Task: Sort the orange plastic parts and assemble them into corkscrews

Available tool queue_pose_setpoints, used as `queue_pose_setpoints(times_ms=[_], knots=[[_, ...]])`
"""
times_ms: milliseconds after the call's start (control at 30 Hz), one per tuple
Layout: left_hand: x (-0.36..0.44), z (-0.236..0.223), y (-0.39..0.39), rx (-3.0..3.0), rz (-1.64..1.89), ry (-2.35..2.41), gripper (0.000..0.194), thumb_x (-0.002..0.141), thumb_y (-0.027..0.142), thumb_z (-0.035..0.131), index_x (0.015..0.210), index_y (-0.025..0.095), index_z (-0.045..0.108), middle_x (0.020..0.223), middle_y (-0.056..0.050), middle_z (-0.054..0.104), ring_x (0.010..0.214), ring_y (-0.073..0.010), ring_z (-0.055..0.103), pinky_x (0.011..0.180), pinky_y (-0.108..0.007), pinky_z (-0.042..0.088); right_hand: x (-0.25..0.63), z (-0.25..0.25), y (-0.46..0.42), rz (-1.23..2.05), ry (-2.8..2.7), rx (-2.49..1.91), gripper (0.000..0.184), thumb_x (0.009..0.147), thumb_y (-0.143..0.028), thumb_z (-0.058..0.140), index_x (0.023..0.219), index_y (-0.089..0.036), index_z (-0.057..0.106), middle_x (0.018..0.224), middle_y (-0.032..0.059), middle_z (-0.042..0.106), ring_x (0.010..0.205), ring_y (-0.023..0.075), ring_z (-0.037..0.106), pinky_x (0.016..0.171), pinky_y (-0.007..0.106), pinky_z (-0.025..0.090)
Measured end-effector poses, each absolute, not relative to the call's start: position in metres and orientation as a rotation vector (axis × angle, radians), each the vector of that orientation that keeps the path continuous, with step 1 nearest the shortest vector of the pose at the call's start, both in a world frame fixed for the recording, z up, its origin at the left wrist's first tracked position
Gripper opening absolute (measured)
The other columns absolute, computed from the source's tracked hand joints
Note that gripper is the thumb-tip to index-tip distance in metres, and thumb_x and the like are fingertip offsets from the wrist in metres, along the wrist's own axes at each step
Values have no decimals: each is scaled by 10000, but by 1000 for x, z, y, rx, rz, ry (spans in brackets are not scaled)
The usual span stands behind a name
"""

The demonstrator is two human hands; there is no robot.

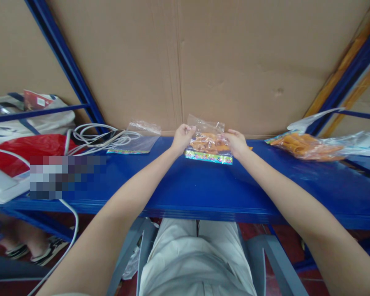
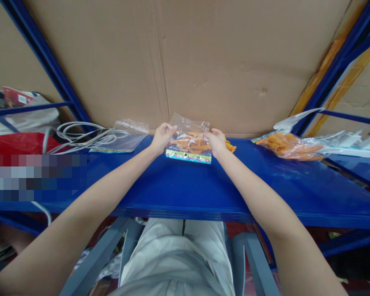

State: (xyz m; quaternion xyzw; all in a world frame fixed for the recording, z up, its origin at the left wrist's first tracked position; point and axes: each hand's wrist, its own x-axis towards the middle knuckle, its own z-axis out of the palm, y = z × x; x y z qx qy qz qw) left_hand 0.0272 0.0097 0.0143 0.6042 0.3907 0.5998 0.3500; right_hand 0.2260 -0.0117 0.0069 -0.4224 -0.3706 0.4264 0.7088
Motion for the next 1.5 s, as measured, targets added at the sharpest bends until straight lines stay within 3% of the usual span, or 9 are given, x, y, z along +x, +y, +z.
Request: queue_pose_setpoints(times_ms=[100,267,400,633,733,833,967,1133,1500], knots=[[27,15,7,1581,1528,1018,394,907,389,685,695,224,396,504,98,375,436,-64,349,457,-190,282,225,10,-15,1010,-773,-910,323,616,49,639,653,-218,461,548,-53,545,532,104,573,513,197,543],[28,17,5,1563,1539,987,451,956,429,610,632,217,379,505,78,370,466,-71,344,472,-191,301,223,16,-14,993,-659,-882,316,632,55,562,570,-213,408,512,-59,501,549,90,570,542,169,556],[29,16,8,1620,1600,992,485,917,420,665,599,215,362,511,75,349,491,-77,347,477,-196,297,227,19,-10,992,-647,-849,342,660,45,606,585,-219,403,530,-60,502,543,85,575,561,158,554],[21,12,11,1738,1533,958,562,824,541,735,550,212,370,467,70,349,445,-70,338,426,-202,261,235,20,-15,1175,-780,-912,196,811,-195,734,725,-210,558,649,-9,624,572,131,622,557,239,593],[19,12,11,1646,1448,923,596,819,690,665,570,226,387,422,73,307,370,-69,306,381,-215,243,233,21,-19,1186,-730,-980,164,838,-148,680,738,-203,562,615,-18,616,551,135,605,552,273,602],[19,13,12,1537,1450,878,589,840,751,587,622,229,424,412,81,283,334,-62,279,362,-214,236,231,22,-20,1169,-682,-976,176,853,-80,613,730,-195,557,588,-31,605,521,111,575,500,220,555],[19,17,15,1515,1462,910,495,910,599,614,647,227,421,442,90,286,348,-62,265,375,-209,196,235,22,-18,1103,-697,-929,238,808,-80,691,687,-197,522,580,-56,589,514,87,569,471,169,493],[20,19,17,1510,1588,984,386,950,346,607,633,213,429,491,74,347,431,-78,329,444,-209,262,243,24,-15,1037,-738,-881,290,795,-145,741,682,-210,482,588,-71,576,501,76,546,455,164,469],[19,19,6,2079,1607,1240,314,874,219,679,616,212,501,521,46,445,567,-142,454,576,-244,267,254,27,-8,787,-702,-835,307,835,-136,650,656,-228,418,550,-84,498,467,75,470,456,174,428]])
